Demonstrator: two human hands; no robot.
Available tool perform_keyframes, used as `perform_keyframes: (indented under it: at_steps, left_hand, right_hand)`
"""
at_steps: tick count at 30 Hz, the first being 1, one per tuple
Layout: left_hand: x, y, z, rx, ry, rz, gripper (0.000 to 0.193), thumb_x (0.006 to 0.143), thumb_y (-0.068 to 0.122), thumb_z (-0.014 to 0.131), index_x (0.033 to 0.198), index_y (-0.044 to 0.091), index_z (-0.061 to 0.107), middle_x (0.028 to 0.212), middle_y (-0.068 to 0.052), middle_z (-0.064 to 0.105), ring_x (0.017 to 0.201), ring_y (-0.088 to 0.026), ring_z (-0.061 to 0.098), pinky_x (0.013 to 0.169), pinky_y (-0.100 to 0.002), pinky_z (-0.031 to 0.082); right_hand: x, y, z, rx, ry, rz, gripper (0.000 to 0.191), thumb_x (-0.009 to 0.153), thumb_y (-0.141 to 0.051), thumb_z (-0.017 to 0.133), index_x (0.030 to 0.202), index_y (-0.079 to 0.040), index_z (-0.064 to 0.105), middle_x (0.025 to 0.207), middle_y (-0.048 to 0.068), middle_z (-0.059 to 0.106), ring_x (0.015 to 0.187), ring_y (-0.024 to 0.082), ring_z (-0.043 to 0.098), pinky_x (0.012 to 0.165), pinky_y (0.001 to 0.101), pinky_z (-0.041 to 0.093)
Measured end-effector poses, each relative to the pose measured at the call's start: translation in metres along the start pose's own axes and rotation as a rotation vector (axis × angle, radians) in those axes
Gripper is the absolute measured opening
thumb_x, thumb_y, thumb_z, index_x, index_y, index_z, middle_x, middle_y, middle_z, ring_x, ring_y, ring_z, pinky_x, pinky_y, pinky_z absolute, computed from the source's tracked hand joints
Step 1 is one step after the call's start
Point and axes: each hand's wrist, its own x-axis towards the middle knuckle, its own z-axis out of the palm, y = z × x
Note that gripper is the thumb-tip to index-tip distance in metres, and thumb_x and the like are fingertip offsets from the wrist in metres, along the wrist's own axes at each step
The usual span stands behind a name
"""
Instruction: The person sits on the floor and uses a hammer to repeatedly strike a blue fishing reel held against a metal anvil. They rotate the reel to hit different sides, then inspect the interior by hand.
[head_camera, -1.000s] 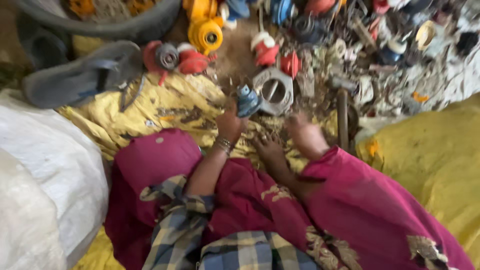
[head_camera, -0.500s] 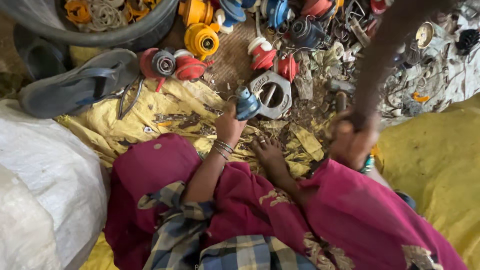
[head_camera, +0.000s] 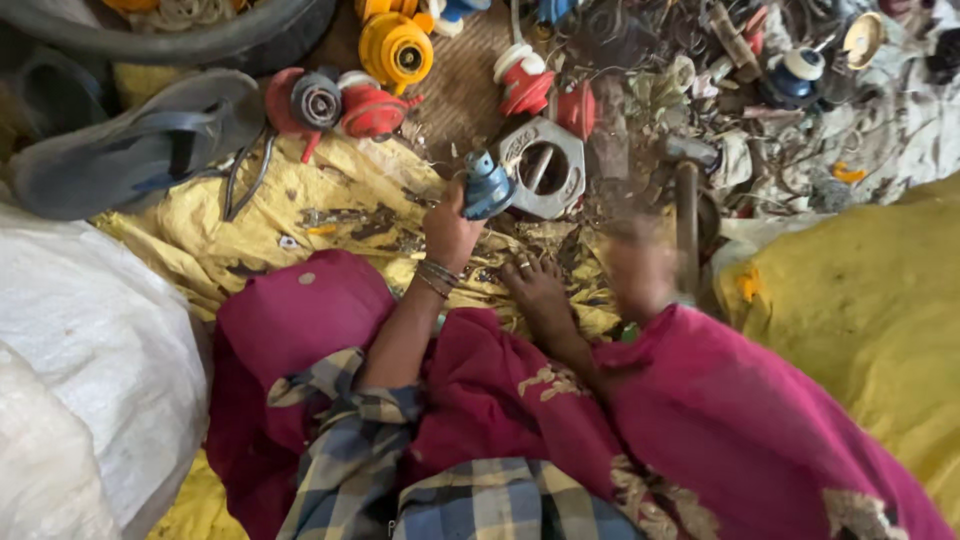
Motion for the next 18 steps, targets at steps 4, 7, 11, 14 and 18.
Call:
perform_keyframes:
  at_steps: [4,7,11,14,18]
  left_hand:
    - [0.014,0.005,-0.016,0.111,-0.056,-0.037,0.045,0.088,0.031,0.081,0.118,0.006,0.059,0.075,-0.019,0.07,0.067,-0.041,0.069,0.061,-0.053,0.053]
    - [0.009,0.01,-0.024,0.042,0.04,-0.04,0.043,0.084,0.028,0.082,0.115,0.008,0.061,0.078,-0.02,0.071,0.07,-0.043,0.069,0.064,-0.053,0.053]
    - [0.007,0.02,-0.027,-0.158,0.162,0.081,0.048,0.08,0.026,0.081,0.119,0.006,0.061,0.085,-0.021,0.071,0.077,-0.044,0.068,0.066,-0.052,0.053]
    - [0.02,0.017,-0.029,-0.042,0.094,0.109,0.05,0.078,0.02,0.078,0.124,0.005,0.065,0.084,-0.021,0.071,0.077,-0.044,0.068,0.066,-0.053,0.052]
    - [0.045,0.002,-0.035,-0.104,-0.057,0.094,0.04,0.076,0.028,0.085,0.102,0.003,0.067,0.077,-0.022,0.07,0.076,-0.045,0.068,0.066,-0.053,0.052]
  right_hand:
    - [0.01,0.054,-0.037,0.006,-0.219,0.206,0.057,0.089,-0.031,0.065,0.133,0.002,0.052,0.102,0.03,0.063,0.076,0.035,0.064,0.061,0.0438,0.048]
    - [0.015,0.059,-0.063,-0.077,0.058,0.078,0.031,0.099,-0.013,0.061,0.126,-0.001,0.053,0.092,0.029,0.071,0.056,0.029,0.06,0.047,0.0403,0.044]
    - [0.022,0.058,-0.114,0.441,0.241,0.496,0.025,0.105,-0.02,0.062,0.113,0.0,0.049,0.067,0.02,0.064,0.058,0.036,0.064,0.047,0.0471,0.046]
    - [0.036,0.052,-0.146,0.535,0.272,0.441,0.025,0.106,-0.022,0.06,0.109,-0.001,0.046,0.071,0.014,0.07,0.057,0.029,0.07,0.049,0.0415,0.052]
    - [0.054,0.029,-0.157,0.469,0.219,0.492,0.026,0.102,-0.021,0.063,0.112,-0.001,0.049,0.069,0.019,0.067,0.054,0.032,0.066,0.047,0.044,0.049]
